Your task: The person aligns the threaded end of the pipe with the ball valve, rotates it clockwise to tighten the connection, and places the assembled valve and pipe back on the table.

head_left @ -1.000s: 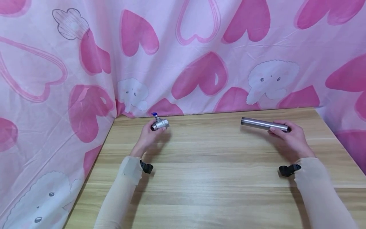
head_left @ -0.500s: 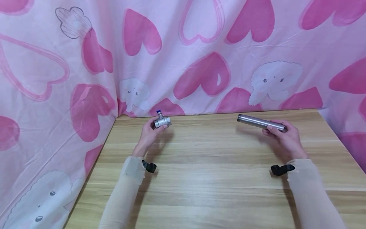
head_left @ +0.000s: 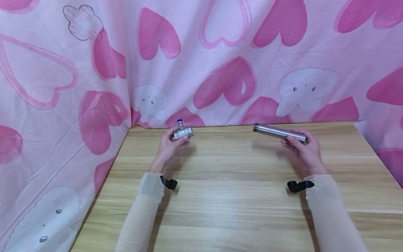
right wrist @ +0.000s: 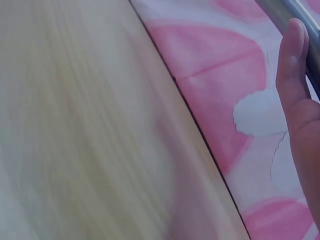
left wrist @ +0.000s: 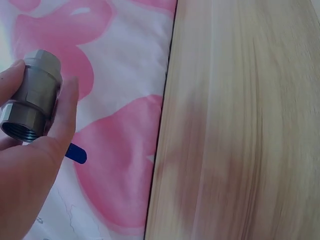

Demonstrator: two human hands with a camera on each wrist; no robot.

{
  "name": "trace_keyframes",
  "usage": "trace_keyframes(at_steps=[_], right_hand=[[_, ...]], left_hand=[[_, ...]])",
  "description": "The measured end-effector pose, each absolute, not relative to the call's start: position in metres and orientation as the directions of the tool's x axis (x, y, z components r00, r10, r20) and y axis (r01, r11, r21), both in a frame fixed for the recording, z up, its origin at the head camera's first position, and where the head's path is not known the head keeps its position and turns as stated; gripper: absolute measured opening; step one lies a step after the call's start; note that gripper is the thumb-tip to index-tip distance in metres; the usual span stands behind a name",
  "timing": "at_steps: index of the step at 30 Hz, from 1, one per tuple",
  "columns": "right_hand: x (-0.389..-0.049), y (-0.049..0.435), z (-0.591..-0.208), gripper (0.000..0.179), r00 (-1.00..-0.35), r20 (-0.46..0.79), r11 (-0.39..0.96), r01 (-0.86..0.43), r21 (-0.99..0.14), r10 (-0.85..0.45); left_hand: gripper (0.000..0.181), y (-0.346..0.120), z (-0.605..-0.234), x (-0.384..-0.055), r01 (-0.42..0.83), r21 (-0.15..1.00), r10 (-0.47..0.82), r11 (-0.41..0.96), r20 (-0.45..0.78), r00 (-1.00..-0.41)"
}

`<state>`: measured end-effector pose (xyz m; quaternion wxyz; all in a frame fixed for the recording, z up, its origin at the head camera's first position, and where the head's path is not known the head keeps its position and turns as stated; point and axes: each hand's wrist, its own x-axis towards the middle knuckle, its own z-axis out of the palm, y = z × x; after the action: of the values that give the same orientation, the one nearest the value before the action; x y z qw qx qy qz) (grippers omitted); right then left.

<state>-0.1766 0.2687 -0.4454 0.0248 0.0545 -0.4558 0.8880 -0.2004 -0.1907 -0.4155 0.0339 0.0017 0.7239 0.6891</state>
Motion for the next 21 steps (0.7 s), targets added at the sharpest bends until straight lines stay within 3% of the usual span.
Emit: trace_keyframes(at_steps=[4,12,21], right_hand=[[-0.177,0.26,-0.443,0.028,-0.99,0.143,-0.635,-0.104,-0.766,-0.011],[-0.179,0.247,-0.442,0.026,-0.981,0.193,-0.665,-0.129,-0.736,-0.024],[-0.179,0.234,-0.44,0.025,-0.97,0.239,-0.665,-0.153,-0.731,-0.038]], left_hand=[[0.06,-0.185,-0.414,-0.2,-0.034,0.999,0.072,-0.006,-0.034,-0.997],[0.062,-0.18,-0.414,-0.199,-0.046,0.982,0.034,0.183,-0.053,-0.998],[0.064,-0.17,-0.41,-0.201,0.003,0.985,0.032,0.17,-0.002,-0.999]])
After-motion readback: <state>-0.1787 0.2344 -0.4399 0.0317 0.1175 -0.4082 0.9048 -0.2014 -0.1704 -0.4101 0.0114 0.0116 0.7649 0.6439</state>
